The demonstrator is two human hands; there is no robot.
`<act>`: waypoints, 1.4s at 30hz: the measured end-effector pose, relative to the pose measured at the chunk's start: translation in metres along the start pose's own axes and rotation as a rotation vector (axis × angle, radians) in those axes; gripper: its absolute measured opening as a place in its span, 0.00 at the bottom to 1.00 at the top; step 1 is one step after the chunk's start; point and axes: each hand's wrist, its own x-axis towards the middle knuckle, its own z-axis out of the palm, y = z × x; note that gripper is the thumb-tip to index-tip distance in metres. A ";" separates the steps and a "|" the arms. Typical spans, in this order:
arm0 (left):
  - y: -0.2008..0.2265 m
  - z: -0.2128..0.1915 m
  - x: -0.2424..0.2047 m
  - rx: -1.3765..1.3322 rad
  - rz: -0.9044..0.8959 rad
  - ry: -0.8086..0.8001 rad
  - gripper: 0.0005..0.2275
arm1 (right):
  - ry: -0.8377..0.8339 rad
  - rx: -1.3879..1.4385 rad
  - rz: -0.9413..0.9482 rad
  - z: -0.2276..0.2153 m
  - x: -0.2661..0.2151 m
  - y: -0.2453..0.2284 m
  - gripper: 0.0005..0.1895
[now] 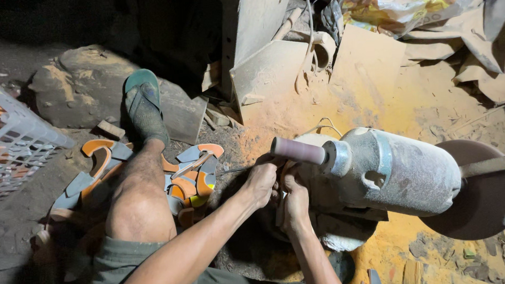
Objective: The person sits on the floor and uses a rotating grinding wheel to smooth the edges of orange and gray sandal soles. They hold each sole with both hands and press it against the spinning wheel, rotating the sole to grind different edges. Finished soles are placed in a nearby basket.
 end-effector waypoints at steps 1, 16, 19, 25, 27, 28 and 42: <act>-0.002 -0.001 0.002 -0.008 0.003 -0.007 0.09 | -0.024 0.035 0.001 -0.001 0.002 0.001 0.15; 0.004 0.001 0.006 0.063 -0.032 0.027 0.11 | -0.039 -0.003 -0.017 -0.005 0.008 0.004 0.13; 0.002 0.000 0.001 0.059 -0.018 0.034 0.07 | 0.019 -0.019 0.009 0.002 -0.003 0.001 0.14; 0.012 -0.004 -0.044 0.077 0.159 -0.165 0.14 | -0.082 -0.033 -0.189 0.004 -0.033 0.009 0.18; 0.013 -0.003 -0.061 -0.075 0.241 -0.353 0.12 | -0.170 0.016 -0.264 0.003 -0.048 0.014 0.19; 0.016 -0.002 -0.065 -0.064 0.229 -0.352 0.13 | -0.211 0.041 -0.312 0.004 -0.052 0.011 0.19; 0.021 -0.008 -0.023 0.124 0.143 -0.053 0.12 | -0.128 -0.276 0.008 0.011 -0.028 -0.008 0.03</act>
